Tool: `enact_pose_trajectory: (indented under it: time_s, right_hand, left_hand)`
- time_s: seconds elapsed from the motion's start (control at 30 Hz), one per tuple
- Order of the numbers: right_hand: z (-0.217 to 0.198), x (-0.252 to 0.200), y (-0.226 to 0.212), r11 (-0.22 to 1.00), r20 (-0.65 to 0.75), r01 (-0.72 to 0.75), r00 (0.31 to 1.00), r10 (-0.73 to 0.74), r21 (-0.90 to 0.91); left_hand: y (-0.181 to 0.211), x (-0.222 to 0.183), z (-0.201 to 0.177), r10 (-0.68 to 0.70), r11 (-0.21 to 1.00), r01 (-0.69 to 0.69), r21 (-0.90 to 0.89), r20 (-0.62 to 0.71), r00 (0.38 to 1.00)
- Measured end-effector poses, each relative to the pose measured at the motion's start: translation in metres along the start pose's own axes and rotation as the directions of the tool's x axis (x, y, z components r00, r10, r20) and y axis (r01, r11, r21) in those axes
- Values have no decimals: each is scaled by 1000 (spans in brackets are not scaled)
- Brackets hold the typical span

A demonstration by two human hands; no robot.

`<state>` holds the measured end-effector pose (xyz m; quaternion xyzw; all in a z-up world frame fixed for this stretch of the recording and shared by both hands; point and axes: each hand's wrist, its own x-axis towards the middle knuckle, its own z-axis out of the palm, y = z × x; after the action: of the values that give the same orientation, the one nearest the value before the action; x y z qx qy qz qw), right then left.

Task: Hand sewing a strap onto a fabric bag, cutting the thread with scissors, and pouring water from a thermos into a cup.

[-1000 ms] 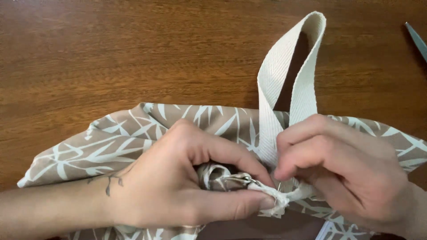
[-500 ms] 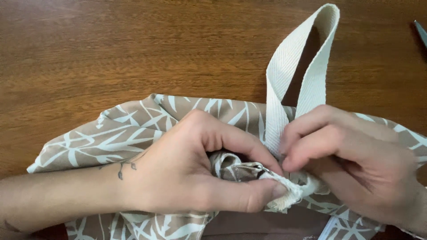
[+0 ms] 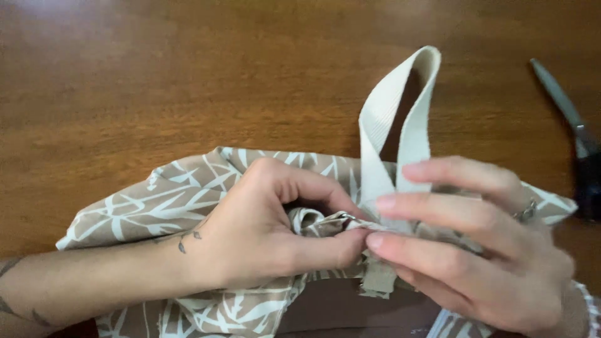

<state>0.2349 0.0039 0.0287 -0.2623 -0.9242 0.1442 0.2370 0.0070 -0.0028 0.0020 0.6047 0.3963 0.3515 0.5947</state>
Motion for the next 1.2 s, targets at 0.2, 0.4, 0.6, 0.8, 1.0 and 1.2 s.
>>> enact_pose_trajectory:
  time_s: [0.2, 0.4, 0.6, 0.8, 1.0, 1.2]
  right_hand:
    - [-14, -19, -23, 992, -186, -35, 981, 57, 120]
    - [-39, -44, -25, 876, 38, -199, 978, 203, 439]
    - [-17, -49, -41, 690, -210, -312, 801, 561, 653]
    - [-36, -24, -15, 597, 113, -473, 835, 539, 647]
    - [-18, -11, -31, 641, 203, -686, 721, 662, 345]
    - [-8, -18, -6, 324, 483, -823, 543, 686, 466]
  left_hand:
    - [3, 3, 3, -48, 998, 49, 39, -14, 999]
    - [3, 2, 6, -147, 968, 161, 190, -90, 985]
    - [-1, 1, 7, -34, 963, 57, 265, -91, 995]
    - [1, 1, 2, -56, 997, 59, 59, -53, 997]
    - [2, -1, 2, -70, 998, 70, -3, -48, 996]
    - [2, -3, 1, -40, 999, 38, -37, -56, 998]
